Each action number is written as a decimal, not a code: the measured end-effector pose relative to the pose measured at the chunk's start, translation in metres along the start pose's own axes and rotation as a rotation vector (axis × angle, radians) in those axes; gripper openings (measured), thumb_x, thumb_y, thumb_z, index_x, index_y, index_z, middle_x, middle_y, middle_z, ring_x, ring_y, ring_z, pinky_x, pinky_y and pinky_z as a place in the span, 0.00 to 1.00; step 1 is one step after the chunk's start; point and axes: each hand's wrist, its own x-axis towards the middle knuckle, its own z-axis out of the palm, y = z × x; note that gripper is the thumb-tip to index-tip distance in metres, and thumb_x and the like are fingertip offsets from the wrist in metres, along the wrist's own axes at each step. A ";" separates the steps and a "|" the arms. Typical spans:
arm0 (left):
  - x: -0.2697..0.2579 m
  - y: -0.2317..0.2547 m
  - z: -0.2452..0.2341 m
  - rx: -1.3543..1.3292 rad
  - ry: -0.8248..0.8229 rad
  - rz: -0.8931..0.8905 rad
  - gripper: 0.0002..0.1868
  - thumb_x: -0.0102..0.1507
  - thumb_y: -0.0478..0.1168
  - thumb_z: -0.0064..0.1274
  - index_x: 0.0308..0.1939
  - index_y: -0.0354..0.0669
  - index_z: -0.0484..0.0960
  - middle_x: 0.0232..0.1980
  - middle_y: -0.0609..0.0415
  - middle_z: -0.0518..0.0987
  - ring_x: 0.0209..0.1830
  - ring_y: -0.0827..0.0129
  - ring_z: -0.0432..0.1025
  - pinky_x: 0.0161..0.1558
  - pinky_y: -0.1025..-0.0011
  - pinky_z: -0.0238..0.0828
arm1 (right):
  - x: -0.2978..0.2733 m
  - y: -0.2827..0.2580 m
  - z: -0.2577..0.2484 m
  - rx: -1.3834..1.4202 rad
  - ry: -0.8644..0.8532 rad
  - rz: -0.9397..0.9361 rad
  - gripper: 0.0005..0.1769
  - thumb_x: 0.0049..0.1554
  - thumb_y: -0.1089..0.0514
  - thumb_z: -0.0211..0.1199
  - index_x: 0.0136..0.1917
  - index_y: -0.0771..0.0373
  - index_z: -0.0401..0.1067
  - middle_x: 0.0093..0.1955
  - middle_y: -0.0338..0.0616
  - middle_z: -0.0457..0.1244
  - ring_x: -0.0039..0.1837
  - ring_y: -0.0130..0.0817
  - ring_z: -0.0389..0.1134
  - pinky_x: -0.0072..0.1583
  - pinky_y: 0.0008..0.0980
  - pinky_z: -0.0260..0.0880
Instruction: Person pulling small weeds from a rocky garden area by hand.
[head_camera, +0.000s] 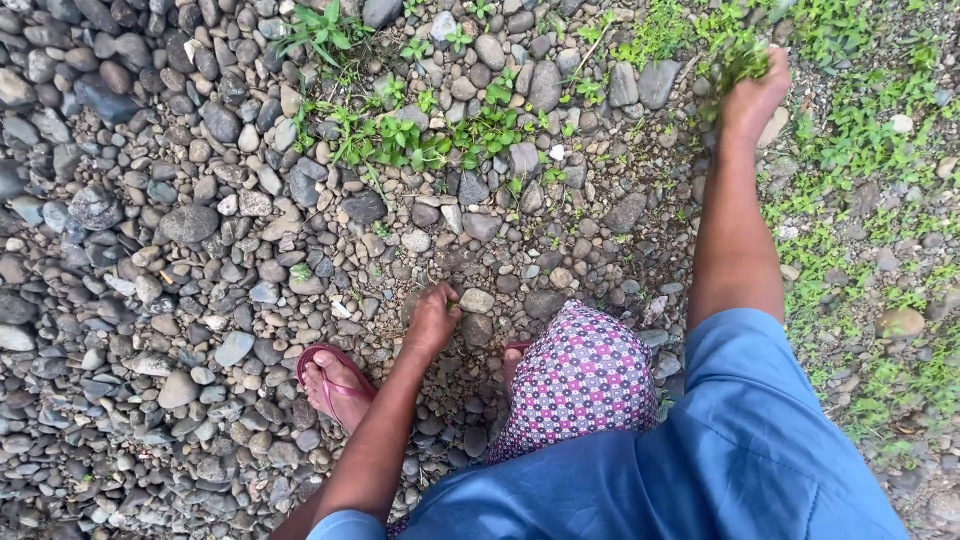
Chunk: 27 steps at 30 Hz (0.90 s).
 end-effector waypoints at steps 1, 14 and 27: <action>-0.001 0.001 0.000 -0.004 -0.005 -0.007 0.08 0.62 0.29 0.43 0.42 0.46 0.70 0.47 0.54 0.71 0.41 0.72 0.69 0.46 0.76 0.75 | 0.006 -0.001 0.006 -0.006 -0.006 0.004 0.15 0.56 0.74 0.42 0.34 0.56 0.58 0.37 0.38 0.60 0.36 0.26 0.62 0.33 0.19 0.72; 0.004 -0.003 -0.001 -0.004 -0.001 0.018 0.09 0.61 0.30 0.45 0.43 0.47 0.70 0.46 0.54 0.72 0.38 0.73 0.70 0.44 0.76 0.75 | -0.028 -0.067 0.076 -0.179 -0.295 -0.031 0.10 0.48 0.70 0.45 0.35 0.54 0.53 0.44 0.37 0.47 0.52 0.30 0.53 0.62 0.40 0.61; 0.013 -0.020 0.007 0.020 0.027 0.091 0.08 0.59 0.32 0.46 0.38 0.50 0.68 0.50 0.55 0.70 0.48 0.68 0.65 0.52 0.65 0.65 | -0.015 -0.050 0.032 -0.148 -0.356 -0.399 0.28 0.38 0.85 0.36 0.37 0.59 0.66 0.40 0.40 0.62 0.49 0.35 0.62 0.70 0.54 0.50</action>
